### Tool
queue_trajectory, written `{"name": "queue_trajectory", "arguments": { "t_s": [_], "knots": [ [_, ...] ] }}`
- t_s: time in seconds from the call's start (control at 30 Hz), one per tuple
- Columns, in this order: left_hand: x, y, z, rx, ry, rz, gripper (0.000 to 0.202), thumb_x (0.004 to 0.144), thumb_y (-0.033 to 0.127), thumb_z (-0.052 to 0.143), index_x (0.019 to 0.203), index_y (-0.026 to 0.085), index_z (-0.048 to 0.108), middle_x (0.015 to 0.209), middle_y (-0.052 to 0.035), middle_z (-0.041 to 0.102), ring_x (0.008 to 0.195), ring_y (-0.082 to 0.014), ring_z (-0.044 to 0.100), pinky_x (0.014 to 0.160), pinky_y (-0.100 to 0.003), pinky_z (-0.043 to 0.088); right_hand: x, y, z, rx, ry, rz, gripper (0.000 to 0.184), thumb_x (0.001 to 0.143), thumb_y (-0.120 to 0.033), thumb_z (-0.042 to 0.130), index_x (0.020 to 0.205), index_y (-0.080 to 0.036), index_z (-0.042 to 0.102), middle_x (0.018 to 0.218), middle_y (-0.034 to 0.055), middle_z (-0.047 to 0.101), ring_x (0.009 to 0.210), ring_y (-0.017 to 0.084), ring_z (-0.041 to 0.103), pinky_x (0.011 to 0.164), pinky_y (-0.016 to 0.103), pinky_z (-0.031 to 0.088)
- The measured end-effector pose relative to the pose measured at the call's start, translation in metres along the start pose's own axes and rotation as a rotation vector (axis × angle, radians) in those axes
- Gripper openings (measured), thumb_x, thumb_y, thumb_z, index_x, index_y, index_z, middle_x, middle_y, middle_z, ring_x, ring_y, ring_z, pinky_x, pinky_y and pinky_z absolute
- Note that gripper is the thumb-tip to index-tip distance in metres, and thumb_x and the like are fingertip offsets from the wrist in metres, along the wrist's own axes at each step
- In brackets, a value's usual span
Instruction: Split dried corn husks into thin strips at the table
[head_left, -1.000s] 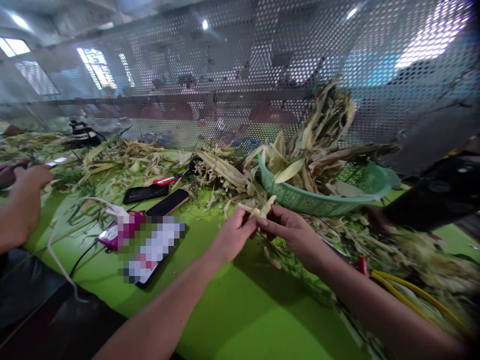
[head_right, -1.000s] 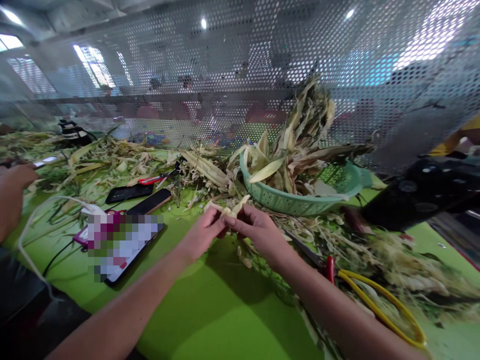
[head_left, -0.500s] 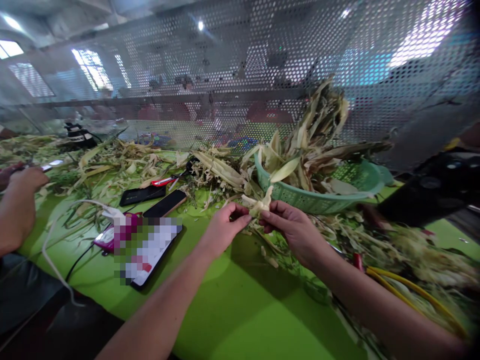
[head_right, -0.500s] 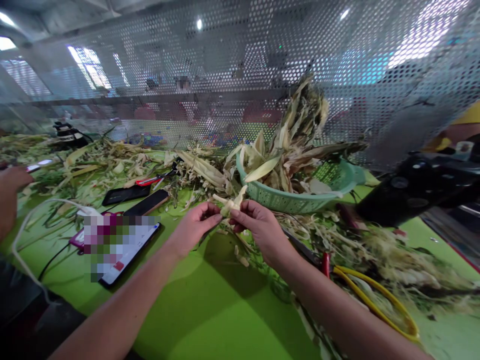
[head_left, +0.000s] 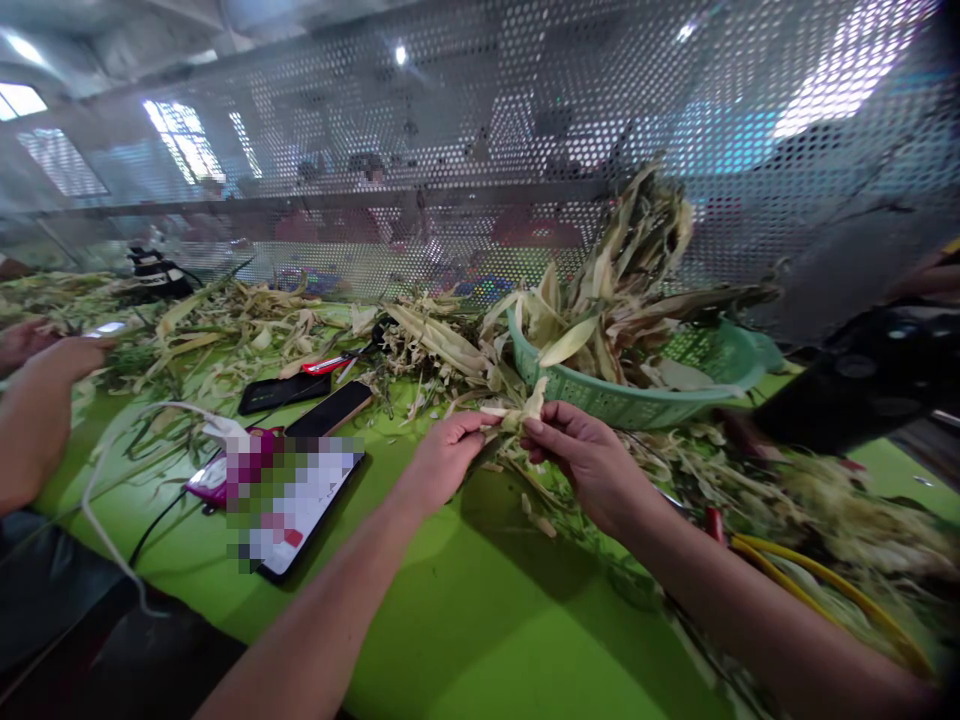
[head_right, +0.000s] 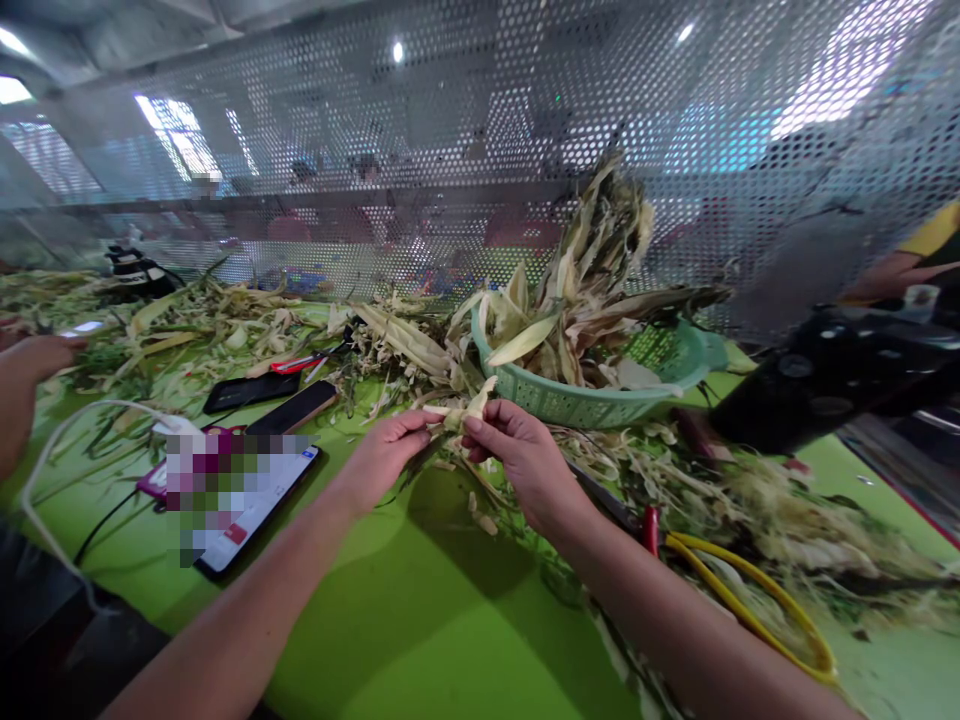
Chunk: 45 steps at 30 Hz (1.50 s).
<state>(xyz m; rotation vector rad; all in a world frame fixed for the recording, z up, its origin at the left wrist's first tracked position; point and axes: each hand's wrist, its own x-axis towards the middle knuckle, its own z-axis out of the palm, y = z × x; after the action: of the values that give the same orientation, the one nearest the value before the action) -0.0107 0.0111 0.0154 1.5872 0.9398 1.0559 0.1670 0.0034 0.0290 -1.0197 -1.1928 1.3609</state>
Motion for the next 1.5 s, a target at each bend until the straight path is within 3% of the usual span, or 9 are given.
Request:
{"name": "queue_trajectory", "arguments": {
  "t_s": [0.2,0.3,0.43,0.57,0.87,1.03,1.1,1.27,1.5],
  "knots": [
    [-0.001,0.005,0.001,0.272,0.008,0.091,0.022,0.089,0.030,0.050,0.089,0.019,0.069,0.101,-0.0070,0.063,0.100,-0.0213,0.054,0.094,-0.035,0.039,0.001,0.000,-0.001,-0.189,-0.025,-0.068,0.029,0.072,-0.042,0.074,0.074,-0.019,0.056,0.065,-0.0027,0.057,0.059,0.011,0.052,0.060,0.025,0.044],
    [-0.003,0.007,0.004,0.204,-0.057,0.052,0.024,0.091,0.032,0.047,0.089,0.017,0.066,0.090,-0.0056,0.063,0.089,-0.0191,0.054,0.083,-0.031,0.042,0.001,0.001,0.000,-0.241,-0.050,-0.102,0.031,0.072,-0.046,0.072,0.075,-0.019,0.057,0.066,-0.0021,0.057,0.060,0.012,0.052,0.059,0.025,0.045],
    [-0.005,0.004,0.006,0.106,-0.005,-0.001,0.024,0.092,0.033,0.044,0.090,0.016,0.062,0.081,-0.0026,0.058,0.078,-0.0154,0.051,0.074,-0.027,0.040,-0.002,-0.002,0.001,-0.180,-0.025,-0.044,0.033,0.074,-0.048,0.070,0.087,-0.018,0.061,0.080,0.0020,0.064,0.065,0.013,0.056,0.062,0.027,0.048],
    [-0.005,0.001,0.007,0.091,-0.016,-0.031,0.024,0.092,0.037,0.045,0.086,0.017,0.057,0.074,-0.0001,0.051,0.070,-0.0131,0.046,0.065,-0.025,0.036,-0.001,-0.002,-0.001,-0.162,0.027,-0.033,0.030,0.074,-0.046,0.070,0.078,-0.017,0.062,0.076,0.0010,0.061,0.066,0.012,0.055,0.064,0.026,0.048],
    [-0.004,-0.001,0.008,0.202,-0.067,0.023,0.024,0.092,0.037,0.045,0.086,0.017,0.057,0.080,-0.0023,0.054,0.076,-0.0151,0.048,0.073,-0.028,0.040,0.001,-0.005,-0.008,-0.444,0.075,-0.186,0.031,0.071,-0.043,0.074,0.070,-0.019,0.056,0.063,-0.0020,0.054,0.060,0.012,0.048,0.056,0.025,0.039],
    [-0.005,-0.003,0.011,0.367,-0.105,0.046,0.022,0.091,0.032,0.044,0.089,0.018,0.061,0.089,-0.0048,0.061,0.083,-0.0181,0.053,0.079,-0.032,0.043,-0.006,-0.017,-0.008,-0.703,0.048,-0.370,0.020,0.082,-0.037,0.065,0.091,-0.020,0.064,0.075,0.0007,0.056,0.066,0.014,0.051,0.060,0.027,0.040],
    [-0.006,-0.003,0.013,0.374,-0.144,0.054,0.022,0.090,0.030,0.045,0.093,0.019,0.063,0.093,-0.0059,0.062,0.086,-0.0193,0.055,0.082,-0.034,0.043,-0.007,-0.018,-0.006,-0.786,-0.005,-0.390,0.017,0.083,-0.036,0.063,0.089,-0.021,0.069,0.080,0.0026,0.059,0.069,0.016,0.054,0.063,0.028,0.041],
    [-0.009,0.000,0.015,0.362,-0.231,0.074,0.021,0.089,0.030,0.046,0.089,0.018,0.064,0.093,-0.0068,0.063,0.087,-0.0195,0.055,0.081,-0.033,0.043,-0.004,-0.015,-0.004,-0.698,-0.055,-0.357,0.012,0.080,-0.032,0.065,0.074,-0.021,0.067,0.077,0.0031,0.062,0.074,0.018,0.057,0.067,0.030,0.044],
    [-0.011,0.001,0.017,0.390,-0.336,0.135,0.021,0.089,0.028,0.049,0.075,0.018,0.062,0.085,-0.0059,0.060,0.081,-0.0185,0.053,0.074,-0.031,0.042,-0.003,-0.011,-0.004,-0.640,0.061,-0.366,0.014,0.078,-0.032,0.066,0.072,-0.020,0.062,0.072,0.0019,0.058,0.071,0.017,0.055,0.065,0.029,0.042]
  ]
}}
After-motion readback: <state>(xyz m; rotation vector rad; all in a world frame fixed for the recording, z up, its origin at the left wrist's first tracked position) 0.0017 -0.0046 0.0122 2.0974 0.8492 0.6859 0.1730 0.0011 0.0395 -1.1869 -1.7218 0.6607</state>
